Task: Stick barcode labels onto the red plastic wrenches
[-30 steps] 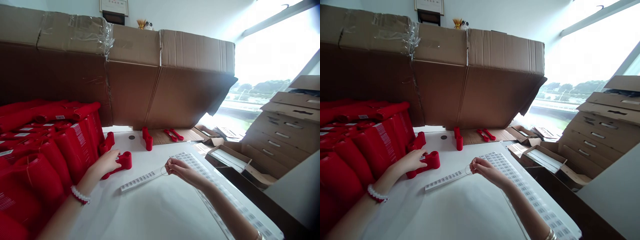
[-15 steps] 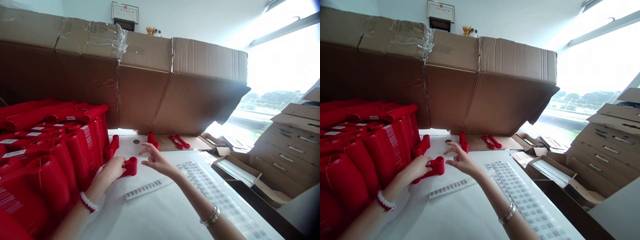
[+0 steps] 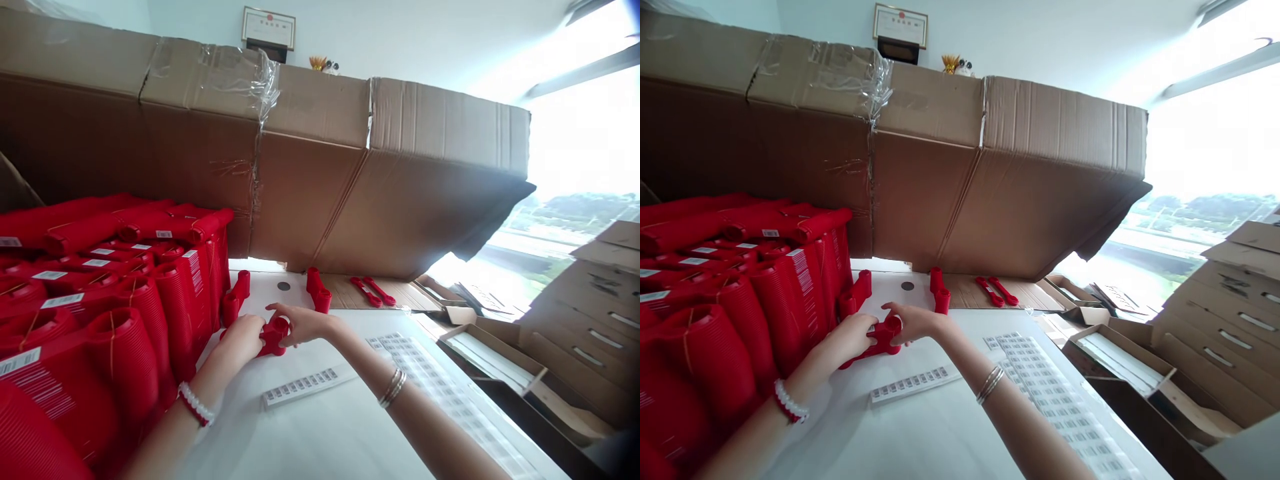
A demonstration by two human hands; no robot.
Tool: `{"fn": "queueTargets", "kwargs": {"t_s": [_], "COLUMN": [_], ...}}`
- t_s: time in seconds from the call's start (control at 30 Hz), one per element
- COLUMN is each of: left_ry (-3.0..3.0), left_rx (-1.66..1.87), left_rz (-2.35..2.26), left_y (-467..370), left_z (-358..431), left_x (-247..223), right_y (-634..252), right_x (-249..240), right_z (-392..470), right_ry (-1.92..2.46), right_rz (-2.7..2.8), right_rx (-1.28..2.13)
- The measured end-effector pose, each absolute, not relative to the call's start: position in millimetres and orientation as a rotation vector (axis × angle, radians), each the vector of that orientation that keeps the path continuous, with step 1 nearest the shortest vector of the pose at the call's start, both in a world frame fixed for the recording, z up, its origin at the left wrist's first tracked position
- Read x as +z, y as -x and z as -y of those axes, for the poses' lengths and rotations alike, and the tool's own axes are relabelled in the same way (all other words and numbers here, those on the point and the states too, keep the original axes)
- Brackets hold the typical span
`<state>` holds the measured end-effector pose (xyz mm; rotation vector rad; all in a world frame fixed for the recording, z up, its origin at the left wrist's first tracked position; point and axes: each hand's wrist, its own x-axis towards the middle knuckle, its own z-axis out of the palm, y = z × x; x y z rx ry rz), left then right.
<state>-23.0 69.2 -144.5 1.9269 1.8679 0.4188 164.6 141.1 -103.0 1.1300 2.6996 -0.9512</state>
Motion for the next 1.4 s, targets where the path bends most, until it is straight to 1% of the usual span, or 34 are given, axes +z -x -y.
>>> {"fn": "queueTargets", "kwargs": {"t_s": [0.13,0.37,0.5,0.7,0.87,1.07,1.17,1.23,1.4], "left_ry": [-1.932,-1.924,-1.934,-1.993,-2.171,-2.213,-2.186,-2.154,-2.049], "left_rx": [0.307,0.287,0.299,0.333,0.443,0.512,0.58,0.621,0.698], "left_rz": [-1.83,-1.808,-1.811,-1.847,-1.76,-1.722,-1.714,-1.709,-1.73], "left_y": [24,27,27,27,7,-8,-4,0,7], "left_z": [-71,-71,-71,-66,-61,-60,-62,-63,-67], "left_x": [-140,-144,-145,-138,-126,-133,-133,-131,-124], "right_y": [-167,-178,-177,-174,-171,-166,-166,-168,-177], "right_x": [-125,-154,-157,-152,-155,-162,-161,-160,-159], "right_z": [-133,-124,-126,-128,-127,-119,-113,-110,-109], "right_ry": [-1.202,-1.174,-1.16,-1.164,-1.229,-1.351,-1.398,-1.419,-1.406], "right_rz": [-2.777,-2.898,-2.924,-2.922,-2.884,-2.859,-2.881,-2.912,-3.032], "right_rx": [-0.871,-0.926,-0.91,-0.787,-0.642,-0.529,-0.586,-0.68,-1.096]}}
